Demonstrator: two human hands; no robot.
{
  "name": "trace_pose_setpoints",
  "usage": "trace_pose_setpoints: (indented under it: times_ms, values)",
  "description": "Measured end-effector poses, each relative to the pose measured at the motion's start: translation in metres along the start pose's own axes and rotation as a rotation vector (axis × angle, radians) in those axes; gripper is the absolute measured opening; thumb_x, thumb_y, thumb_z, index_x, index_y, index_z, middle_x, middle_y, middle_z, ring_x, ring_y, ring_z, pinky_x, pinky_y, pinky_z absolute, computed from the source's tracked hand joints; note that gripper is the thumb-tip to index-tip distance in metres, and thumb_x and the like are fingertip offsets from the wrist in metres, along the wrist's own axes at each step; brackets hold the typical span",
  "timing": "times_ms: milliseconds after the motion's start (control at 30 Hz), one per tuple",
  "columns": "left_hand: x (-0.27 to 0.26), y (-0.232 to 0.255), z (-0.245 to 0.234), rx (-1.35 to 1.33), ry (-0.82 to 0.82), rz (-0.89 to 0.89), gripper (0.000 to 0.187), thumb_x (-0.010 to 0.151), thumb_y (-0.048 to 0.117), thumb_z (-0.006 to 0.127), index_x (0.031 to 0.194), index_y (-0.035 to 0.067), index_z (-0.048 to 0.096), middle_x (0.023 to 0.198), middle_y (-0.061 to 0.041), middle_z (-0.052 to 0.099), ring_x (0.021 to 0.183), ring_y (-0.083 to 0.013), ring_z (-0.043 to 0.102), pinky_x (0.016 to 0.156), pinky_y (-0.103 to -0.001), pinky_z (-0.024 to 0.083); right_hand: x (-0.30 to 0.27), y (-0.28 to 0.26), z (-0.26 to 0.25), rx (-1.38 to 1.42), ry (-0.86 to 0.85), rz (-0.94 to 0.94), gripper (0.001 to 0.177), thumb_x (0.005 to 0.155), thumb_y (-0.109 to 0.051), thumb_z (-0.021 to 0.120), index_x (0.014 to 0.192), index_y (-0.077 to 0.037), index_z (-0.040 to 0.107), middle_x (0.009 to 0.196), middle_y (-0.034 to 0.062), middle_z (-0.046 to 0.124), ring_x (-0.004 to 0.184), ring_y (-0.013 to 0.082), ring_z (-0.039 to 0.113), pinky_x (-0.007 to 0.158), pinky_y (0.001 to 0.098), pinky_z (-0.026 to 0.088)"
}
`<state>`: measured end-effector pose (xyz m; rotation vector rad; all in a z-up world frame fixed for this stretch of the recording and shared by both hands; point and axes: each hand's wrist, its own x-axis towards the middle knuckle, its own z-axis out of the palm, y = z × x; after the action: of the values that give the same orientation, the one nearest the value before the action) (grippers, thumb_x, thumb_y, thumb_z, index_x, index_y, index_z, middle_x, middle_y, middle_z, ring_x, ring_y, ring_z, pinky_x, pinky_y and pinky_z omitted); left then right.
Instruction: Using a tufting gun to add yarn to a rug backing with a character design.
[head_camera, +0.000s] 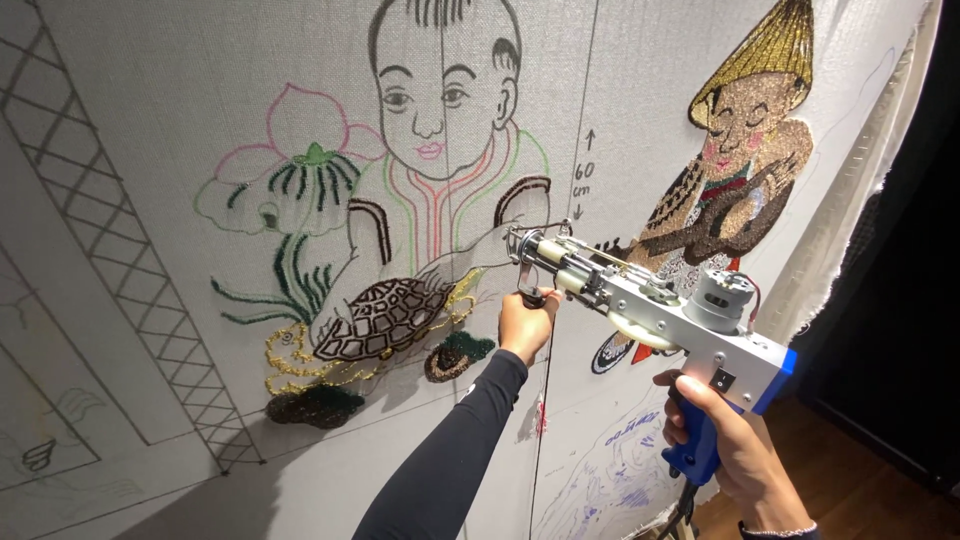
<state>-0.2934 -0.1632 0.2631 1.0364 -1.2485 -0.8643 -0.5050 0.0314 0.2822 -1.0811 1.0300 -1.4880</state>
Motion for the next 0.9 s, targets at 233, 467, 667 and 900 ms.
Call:
trace_pose_setpoints:
  times_ms: [233,467,667,900]
  values:
    - [0.011,0.002,-0.002,0.066,0.014,-0.048,0.019,0.087,0.025,0.078,0.093,0.007,0.081,0.075,-0.005,0.074,0.066,-0.0129,0.065,0.065,-0.030,0.052,0.009,-0.002,0.008,0.013,0.022,0.002,0.047,0.085,-0.033,0.070,0.107,0.008,0.069,0.067,0.0069,0.054,0.056,0.0162,0.050,0.053,0.0330,0.044]
    - [0.020,-0.010,-0.002,0.050,0.010,-0.038,0.021,0.087,0.026,0.077,0.096,0.006,0.080,0.077,-0.003,0.075,0.069,-0.0123,0.066,0.068,-0.029,0.052,0.015,-0.001,0.010,-0.012,-0.007,-0.024,0.045,0.084,-0.033,0.071,0.103,0.007,0.070,0.065,0.0071,0.055,0.054,0.0164,0.051,0.052,0.0326,0.046]
    - [0.023,-0.012,-0.002,0.062,0.011,-0.031,0.022,0.086,0.026,0.078,0.096,0.006,0.080,0.077,-0.004,0.075,0.070,-0.0127,0.067,0.069,-0.030,0.052,0.016,-0.002,0.012,-0.001,-0.009,-0.025,0.044,0.084,-0.032,0.071,0.103,0.007,0.069,0.065,0.0074,0.055,0.054,0.0165,0.050,0.052,0.0325,0.044]
    - [0.024,-0.015,-0.003,0.088,0.012,-0.026,0.025,0.086,0.028,0.077,0.098,0.006,0.079,0.081,-0.005,0.076,0.073,-0.0145,0.069,0.072,-0.030,0.054,0.015,-0.004,0.013,0.011,-0.032,-0.017,0.044,0.085,-0.032,0.071,0.104,0.007,0.070,0.066,0.0061,0.055,0.055,0.0151,0.050,0.053,0.0311,0.044]
